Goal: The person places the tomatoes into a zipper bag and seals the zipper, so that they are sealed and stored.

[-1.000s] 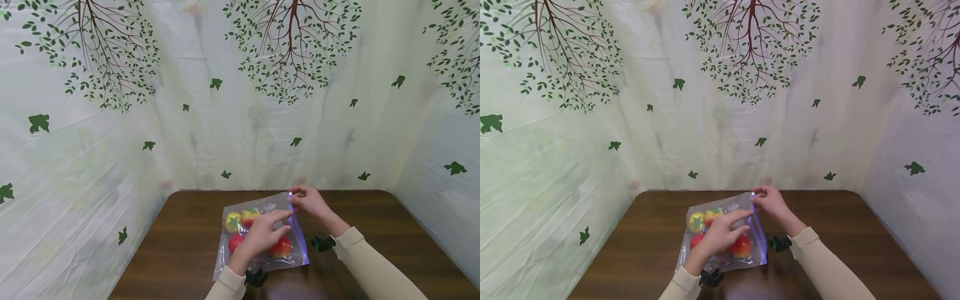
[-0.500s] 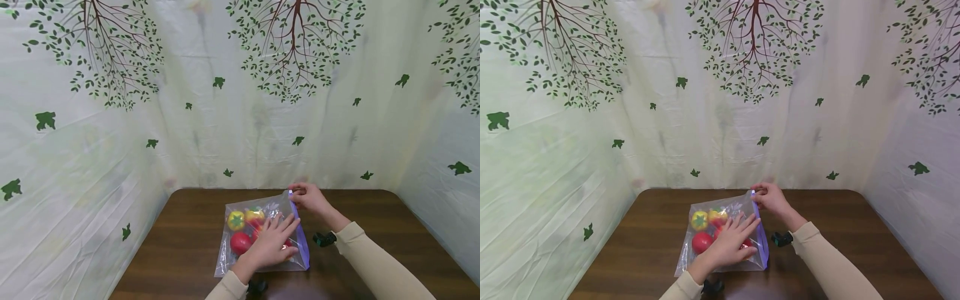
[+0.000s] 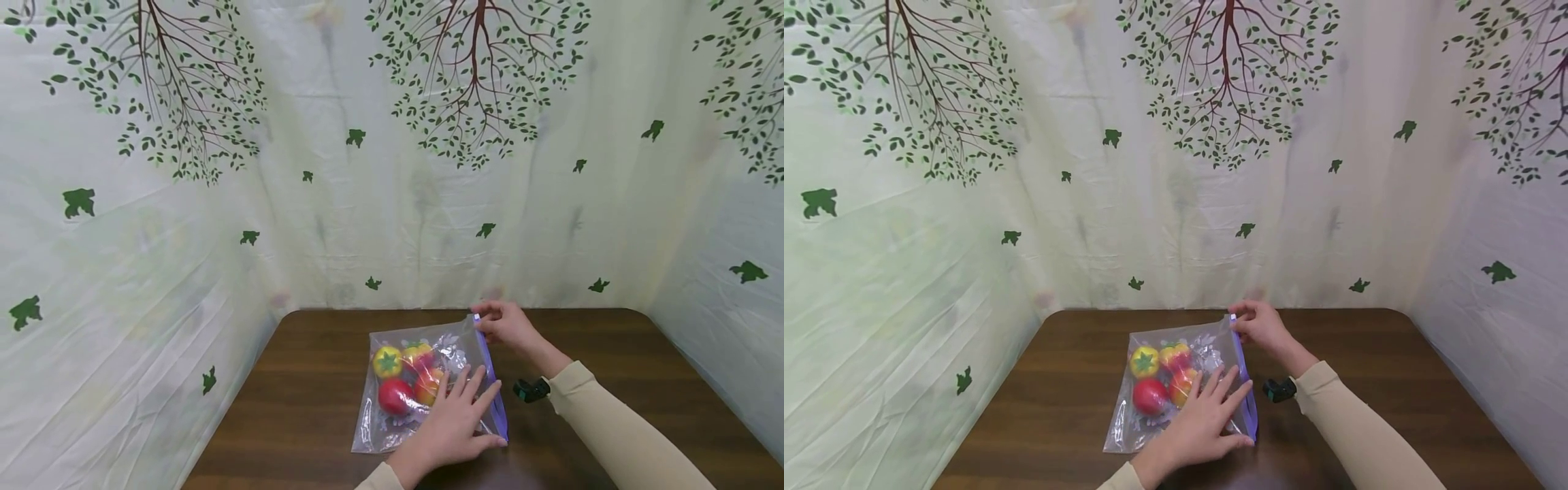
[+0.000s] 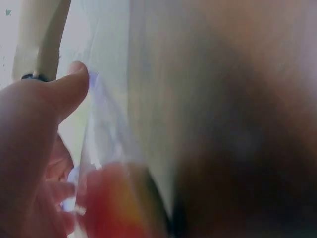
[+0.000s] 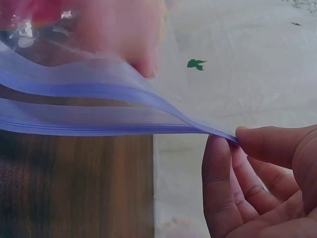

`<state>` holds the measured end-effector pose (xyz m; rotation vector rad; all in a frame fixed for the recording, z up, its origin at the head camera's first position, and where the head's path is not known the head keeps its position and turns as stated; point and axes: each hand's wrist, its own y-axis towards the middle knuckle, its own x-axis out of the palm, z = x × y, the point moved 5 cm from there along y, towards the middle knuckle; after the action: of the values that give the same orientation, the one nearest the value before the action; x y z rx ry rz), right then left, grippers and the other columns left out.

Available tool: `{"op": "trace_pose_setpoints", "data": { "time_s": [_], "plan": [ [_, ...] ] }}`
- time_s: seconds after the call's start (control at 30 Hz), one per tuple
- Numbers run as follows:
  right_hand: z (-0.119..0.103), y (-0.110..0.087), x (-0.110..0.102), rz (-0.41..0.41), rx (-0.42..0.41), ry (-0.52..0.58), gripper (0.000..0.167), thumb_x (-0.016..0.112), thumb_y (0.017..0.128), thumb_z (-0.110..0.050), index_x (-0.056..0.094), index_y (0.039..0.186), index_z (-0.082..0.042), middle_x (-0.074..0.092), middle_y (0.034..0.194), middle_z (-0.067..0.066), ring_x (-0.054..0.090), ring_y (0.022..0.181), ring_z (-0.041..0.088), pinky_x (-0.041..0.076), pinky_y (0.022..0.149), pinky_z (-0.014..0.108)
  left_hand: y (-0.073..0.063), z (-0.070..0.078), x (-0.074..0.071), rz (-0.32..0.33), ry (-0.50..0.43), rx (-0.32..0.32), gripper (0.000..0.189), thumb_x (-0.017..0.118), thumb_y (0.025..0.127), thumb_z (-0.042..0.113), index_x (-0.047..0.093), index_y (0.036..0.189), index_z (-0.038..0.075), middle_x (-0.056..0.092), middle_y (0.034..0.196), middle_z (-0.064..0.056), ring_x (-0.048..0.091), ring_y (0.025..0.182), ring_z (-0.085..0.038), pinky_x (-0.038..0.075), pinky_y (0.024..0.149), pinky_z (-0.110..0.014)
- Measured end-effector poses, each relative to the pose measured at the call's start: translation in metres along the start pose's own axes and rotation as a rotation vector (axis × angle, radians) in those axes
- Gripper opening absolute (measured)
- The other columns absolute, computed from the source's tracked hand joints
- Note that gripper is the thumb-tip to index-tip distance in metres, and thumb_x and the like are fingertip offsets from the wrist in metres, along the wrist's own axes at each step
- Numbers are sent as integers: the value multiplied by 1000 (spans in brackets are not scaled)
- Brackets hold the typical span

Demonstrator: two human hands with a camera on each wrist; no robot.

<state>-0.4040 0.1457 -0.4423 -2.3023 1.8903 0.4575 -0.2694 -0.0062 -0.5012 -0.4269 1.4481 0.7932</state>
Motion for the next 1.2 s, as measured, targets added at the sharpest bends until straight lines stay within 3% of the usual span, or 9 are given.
{"op": "trace_pose_setpoints", "data": {
  "time_s": [0.1,0.23,0.4,0.53,0.7,0.83,1.0,1.2],
  "plan": [
    [2,0,0,-5,6,13,33,69,94,-4,64,126,2,71,98,17,68,80,26,59,76,48,-4,6,0,72,-3,-10,96,53,85,79,17,161,34,21,166,-5,21,150,-35,21,113,-67],
    [6,1,-2,-22,44,55,34,69,95,-6,63,128,0,69,104,17,66,84,27,59,78,45,-5,12,-1,154,-22,-24,98,63,79,77,32,157,27,32,161,-5,29,147,-34,27,110,-68],
    [11,3,-6,-47,81,98,36,68,96,-8,61,130,0,67,112,19,67,89,28,59,81,44,1,14,3,145,-11,-91,103,62,76,81,38,152,17,36,158,-4,31,146,-31,25,112,-67],
    [14,6,-8,-64,87,121,37,67,96,-7,60,131,2,67,112,19,68,89,27,59,80,43,5,15,7,112,32,-123,94,61,78,80,47,148,19,39,157,-4,31,146,-33,21,113,-66],
    [19,9,-10,-62,100,140,38,67,95,-5,58,131,5,68,109,19,69,86,26,58,84,47,3,20,7,147,82,-48,45,66,90,57,71,124,27,59,140,2,37,141,-40,25,108,-72],
    [24,10,-9,-61,126,163,39,68,95,-5,58,131,5,69,106,17,70,85,25,55,89,53,-2,21,3,268,81,-3,18,71,90,32,78,105,26,72,114,9,49,134,-39,31,102,-75],
    [29,11,-10,-60,145,187,39,67,95,-4,57,132,6,70,103,17,71,84,24,54,90,55,-10,20,-6,420,72,31,12,74,82,17,79,89,25,74,93,14,61,122,-28,38,99,-71],
    [31,12,-16,-47,144,175,42,68,95,-5,56,133,6,70,103,16,70,84,23,57,86,49,-16,20,-16,476,80,125,19,76,74,9,77,81,28,71,82,19,67,106,-12,47,98,-56]
  ]
}}
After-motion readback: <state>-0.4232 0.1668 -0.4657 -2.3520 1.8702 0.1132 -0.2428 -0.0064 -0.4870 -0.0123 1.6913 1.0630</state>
